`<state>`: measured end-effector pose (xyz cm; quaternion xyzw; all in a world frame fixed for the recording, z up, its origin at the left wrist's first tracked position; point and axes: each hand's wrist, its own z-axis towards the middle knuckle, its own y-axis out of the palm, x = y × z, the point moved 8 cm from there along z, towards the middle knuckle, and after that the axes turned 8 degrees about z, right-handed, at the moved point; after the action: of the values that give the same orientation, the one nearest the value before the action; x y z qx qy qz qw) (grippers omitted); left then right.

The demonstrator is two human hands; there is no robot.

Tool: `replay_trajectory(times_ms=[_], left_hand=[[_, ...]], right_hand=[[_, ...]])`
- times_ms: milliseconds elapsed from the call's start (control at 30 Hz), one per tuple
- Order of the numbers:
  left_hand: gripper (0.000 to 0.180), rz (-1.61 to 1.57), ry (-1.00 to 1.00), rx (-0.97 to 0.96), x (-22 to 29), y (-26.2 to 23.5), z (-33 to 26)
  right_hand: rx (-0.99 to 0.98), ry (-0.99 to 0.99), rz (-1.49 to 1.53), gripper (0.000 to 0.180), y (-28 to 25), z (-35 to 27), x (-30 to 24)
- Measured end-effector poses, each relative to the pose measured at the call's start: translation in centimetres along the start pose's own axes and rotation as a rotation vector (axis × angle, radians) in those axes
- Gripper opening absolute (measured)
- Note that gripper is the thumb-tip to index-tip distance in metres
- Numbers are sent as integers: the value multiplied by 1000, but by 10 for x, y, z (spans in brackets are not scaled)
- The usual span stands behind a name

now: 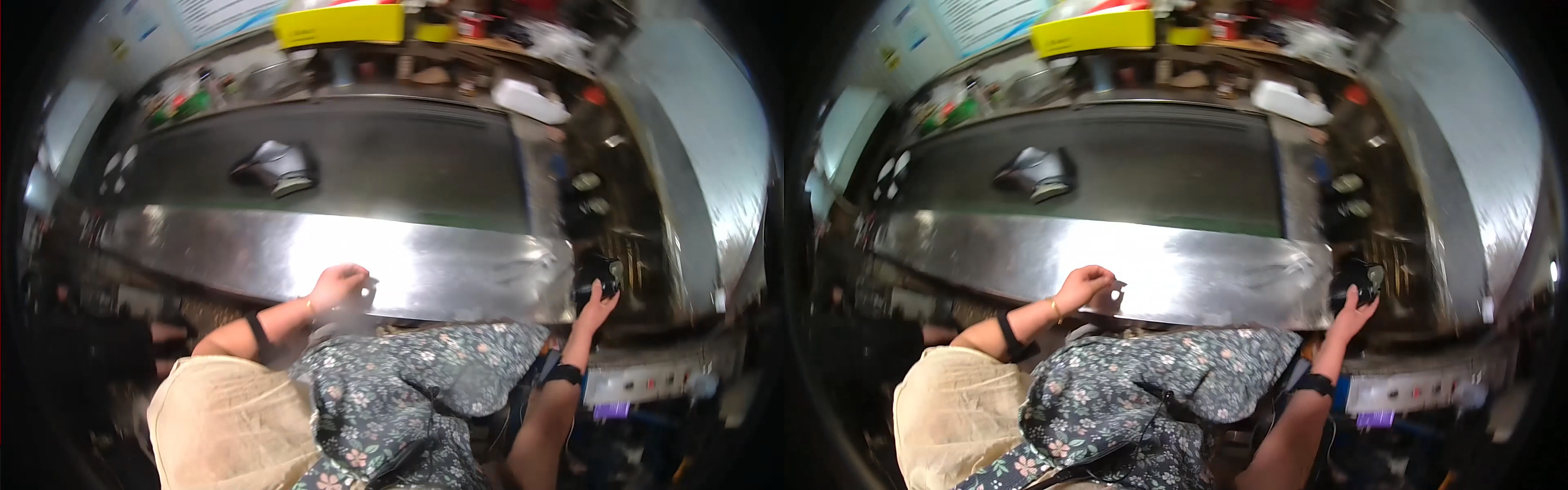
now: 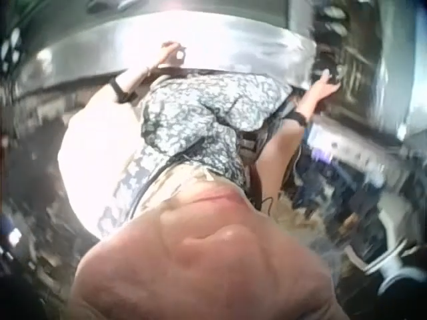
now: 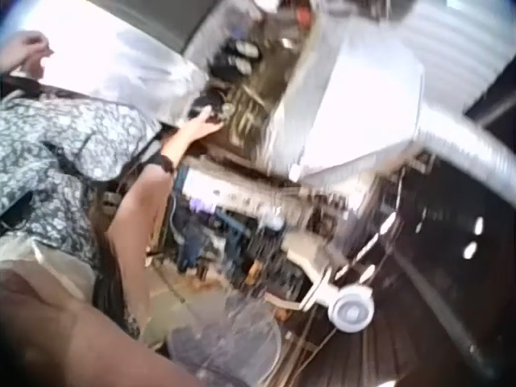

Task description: Picking up shoes from a conveyor belt, inspecting them, and performing manual adjustments.

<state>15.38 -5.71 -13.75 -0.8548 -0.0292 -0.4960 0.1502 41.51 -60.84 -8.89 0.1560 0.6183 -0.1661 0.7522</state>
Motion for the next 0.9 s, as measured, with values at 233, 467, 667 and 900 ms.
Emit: replay_trajectory(times_ms=[233,467,667,900], left_hand=[[53,585,298,980,-48,-219,56],[84,349,-231,769,-40,-286,161],[74,972,209,1181,65,-251,134],[55,404,-117,728,23,-241,142]], right_hand=[[-789,359,106,29,125,-127,-5],[-706,-290,-611,28,57,-285,-84],[-612,-400,-754,30,77,-301,-81],[-585,-431,-706,32,83,-305,-72]])
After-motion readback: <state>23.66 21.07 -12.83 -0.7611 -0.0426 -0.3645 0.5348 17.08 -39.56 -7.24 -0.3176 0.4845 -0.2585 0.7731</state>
